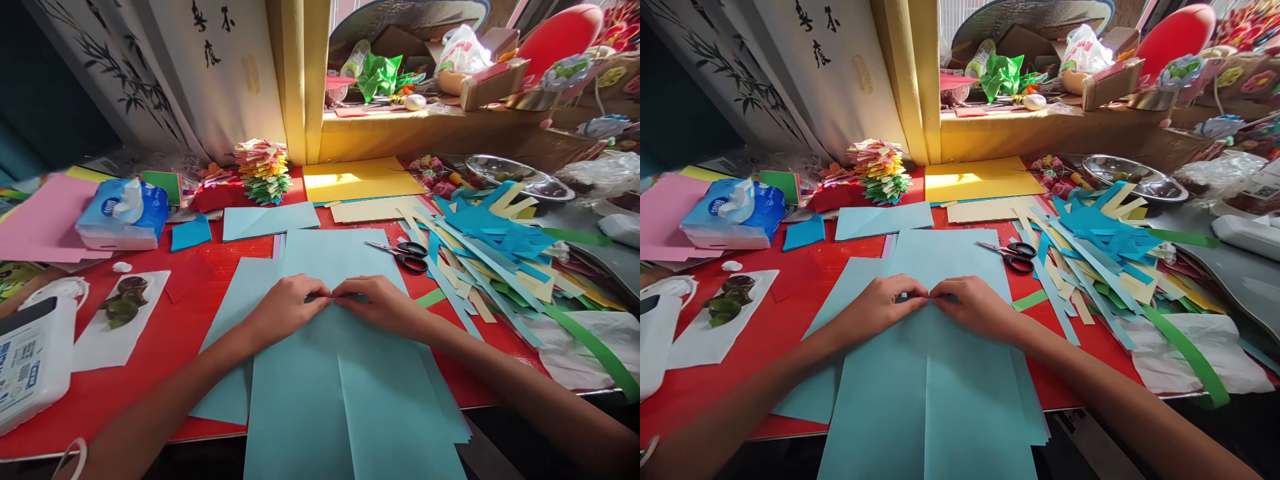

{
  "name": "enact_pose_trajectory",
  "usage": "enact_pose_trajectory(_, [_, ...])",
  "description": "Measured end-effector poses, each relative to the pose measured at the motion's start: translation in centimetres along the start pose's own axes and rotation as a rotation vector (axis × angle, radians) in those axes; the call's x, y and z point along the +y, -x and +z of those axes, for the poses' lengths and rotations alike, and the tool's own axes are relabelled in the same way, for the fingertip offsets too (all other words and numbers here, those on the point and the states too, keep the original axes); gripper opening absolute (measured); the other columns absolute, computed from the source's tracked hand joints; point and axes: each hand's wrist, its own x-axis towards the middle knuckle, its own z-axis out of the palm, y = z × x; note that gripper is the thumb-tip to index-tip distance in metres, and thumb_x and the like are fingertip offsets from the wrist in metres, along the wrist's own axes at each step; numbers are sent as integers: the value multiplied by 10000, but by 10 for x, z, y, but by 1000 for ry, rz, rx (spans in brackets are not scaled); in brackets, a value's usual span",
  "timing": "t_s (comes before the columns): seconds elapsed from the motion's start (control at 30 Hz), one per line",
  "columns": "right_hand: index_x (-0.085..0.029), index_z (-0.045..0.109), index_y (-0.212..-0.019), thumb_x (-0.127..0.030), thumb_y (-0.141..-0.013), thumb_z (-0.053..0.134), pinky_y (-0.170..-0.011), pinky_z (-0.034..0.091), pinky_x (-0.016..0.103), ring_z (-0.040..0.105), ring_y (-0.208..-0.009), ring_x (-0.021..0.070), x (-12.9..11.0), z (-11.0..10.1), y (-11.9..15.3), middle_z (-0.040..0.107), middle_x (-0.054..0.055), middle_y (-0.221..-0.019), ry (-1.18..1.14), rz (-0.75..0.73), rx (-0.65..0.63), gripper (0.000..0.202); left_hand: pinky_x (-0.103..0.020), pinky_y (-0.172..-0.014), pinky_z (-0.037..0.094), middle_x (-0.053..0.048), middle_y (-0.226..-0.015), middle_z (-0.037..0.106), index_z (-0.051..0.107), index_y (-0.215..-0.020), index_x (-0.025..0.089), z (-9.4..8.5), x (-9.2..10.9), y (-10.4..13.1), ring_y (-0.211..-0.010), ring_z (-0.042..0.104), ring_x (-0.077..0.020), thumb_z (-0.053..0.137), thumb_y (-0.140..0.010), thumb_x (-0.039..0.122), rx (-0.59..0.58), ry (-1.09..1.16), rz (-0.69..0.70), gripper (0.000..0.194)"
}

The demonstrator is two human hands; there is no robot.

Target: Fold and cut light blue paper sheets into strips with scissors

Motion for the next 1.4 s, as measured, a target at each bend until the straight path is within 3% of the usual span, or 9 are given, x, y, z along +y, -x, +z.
enact_pose_trajectory(0.53, [-192, 648, -883, -205, -845, 458, -678, 402, 281, 573, -741, 175, 0, 11, 5, 669, 39, -817, 171, -79, 68, 194, -212, -605, 393, 26, -708, 598, 639, -760, 194, 6, -1, -1, -690, 516, -131, 479, -763, 297, -14, 224, -89, 190])
enact_pose_trajectory(1.17, [-155, 635, -803, -176, -885, 406, -669, 380, 271, 531, -616, 126, 3, 15, 6, 615, 30, -662, 415, -346, 175, 244, -199, -580, 360, 44, -659, 545, 619, -698, 196, 7, 1, -1, -658, 467, -107, 478, -732, 274, -24, 268, -196, 165])
enact_pose_trajectory(1.4, [-152, 640, -815, -201, -908, 376, -674, 383, 279, 541, -619, 127, 4, 15, 5, 621, 29, -670, 465, -360, 172, 284, -202, -555, 360, 46, -652, 556, 613, -718, 203, 5, 3, -1, -633, 482, -108, 482, -757, 314, -41, 225, -199, 176])
